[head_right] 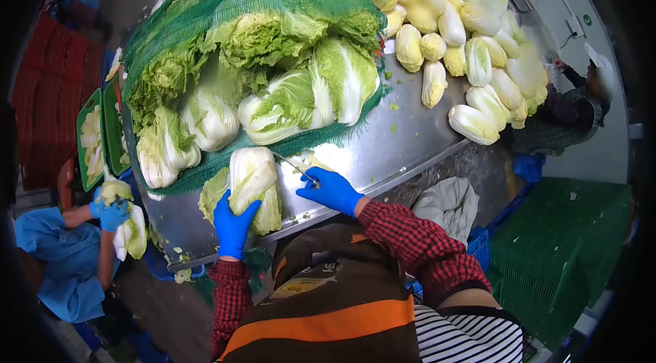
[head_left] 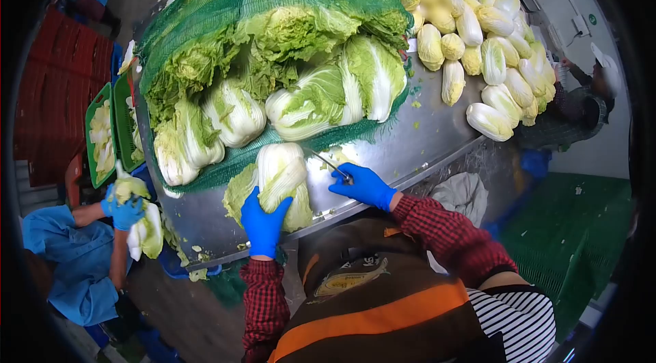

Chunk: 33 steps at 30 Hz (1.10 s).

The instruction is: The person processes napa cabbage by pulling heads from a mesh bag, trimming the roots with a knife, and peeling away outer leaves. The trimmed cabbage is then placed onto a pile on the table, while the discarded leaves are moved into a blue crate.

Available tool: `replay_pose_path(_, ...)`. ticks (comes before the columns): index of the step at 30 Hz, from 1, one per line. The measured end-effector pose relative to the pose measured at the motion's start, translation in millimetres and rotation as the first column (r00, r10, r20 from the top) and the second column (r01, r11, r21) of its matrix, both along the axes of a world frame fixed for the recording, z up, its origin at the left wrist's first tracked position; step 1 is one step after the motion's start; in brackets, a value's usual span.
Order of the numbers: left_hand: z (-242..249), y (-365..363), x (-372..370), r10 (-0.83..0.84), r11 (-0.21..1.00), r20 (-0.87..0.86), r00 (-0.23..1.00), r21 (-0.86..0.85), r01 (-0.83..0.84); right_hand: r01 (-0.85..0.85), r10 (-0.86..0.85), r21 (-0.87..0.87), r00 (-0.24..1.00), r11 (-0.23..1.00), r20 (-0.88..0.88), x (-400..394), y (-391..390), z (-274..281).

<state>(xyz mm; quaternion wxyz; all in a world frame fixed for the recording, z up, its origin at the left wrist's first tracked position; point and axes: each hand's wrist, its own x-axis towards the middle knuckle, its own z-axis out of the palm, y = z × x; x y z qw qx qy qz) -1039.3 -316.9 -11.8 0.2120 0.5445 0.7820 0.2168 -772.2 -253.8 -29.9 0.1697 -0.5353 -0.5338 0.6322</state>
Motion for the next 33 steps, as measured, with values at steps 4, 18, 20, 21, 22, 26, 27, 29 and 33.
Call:
replay_pose_path(4,-3.2,64.4,-37.2,0.324,0.879,0.496,0.805,-0.473,-0.062,0.037,-0.046,0.094,0.994,0.995,0.102,9.8,-15.1,-10.9)
replay_pose_path(18,-41.2,74.3,-57.3,-0.042,0.945,0.843,0.536,-0.142,0.296,0.177,-0.195,0.194,0.978,0.965,0.077,-34.8,-46.9,11.5)
replay_pose_path(20,-26.0,59.0,-97.0,0.059,0.938,0.901,0.429,-0.197,0.285,0.062,-0.089,0.217,0.989,0.974,0.119,-54.8,-52.8,25.9)
replay_pose_path(21,-16.0,52.2,-121.0,0.054,0.938,0.884,0.464,-0.203,0.279,0.084,-0.113,0.225,0.987,0.971,0.117,-68.3,-53.4,32.3)
replay_pose_path(22,-1.5,45.9,-147.1,-0.016,0.939,0.874,0.485,-0.153,0.307,0.02,-0.06,0.217,0.982,0.976,0.178,-84.2,-56.5,38.5)
replay_pose_path(26,81.0,12.0,-232.4,-0.286,0.93,0.515,0.808,-0.053,0.364,0.027,-0.032,0.188,0.999,0.982,0.025,-183.1,-74.6,32.9)
replay_pose_path(27,88.7,6.3,-247.6,-0.314,0.922,0.386,0.868,-0.094,0.375,0.095,-0.073,0.136,0.985,0.986,-0.157,-210.8,-72.9,34.7)
replay_pose_path(29,70.5,-15.1,-273.0,-0.259,0.936,0.136,0.956,-0.21,0.283,0.018,-0.008,0.084,0.992,0.996,-0.126,-254.0,-69.4,34.1)
replay_pose_path(33,8.5,-33.9,-310.1,-0.136,0.977,0.017,0.991,-0.164,0.137,-0.209,0.186,0.098,0.961,0.973,0.205,-318.4,-69.8,18.0)
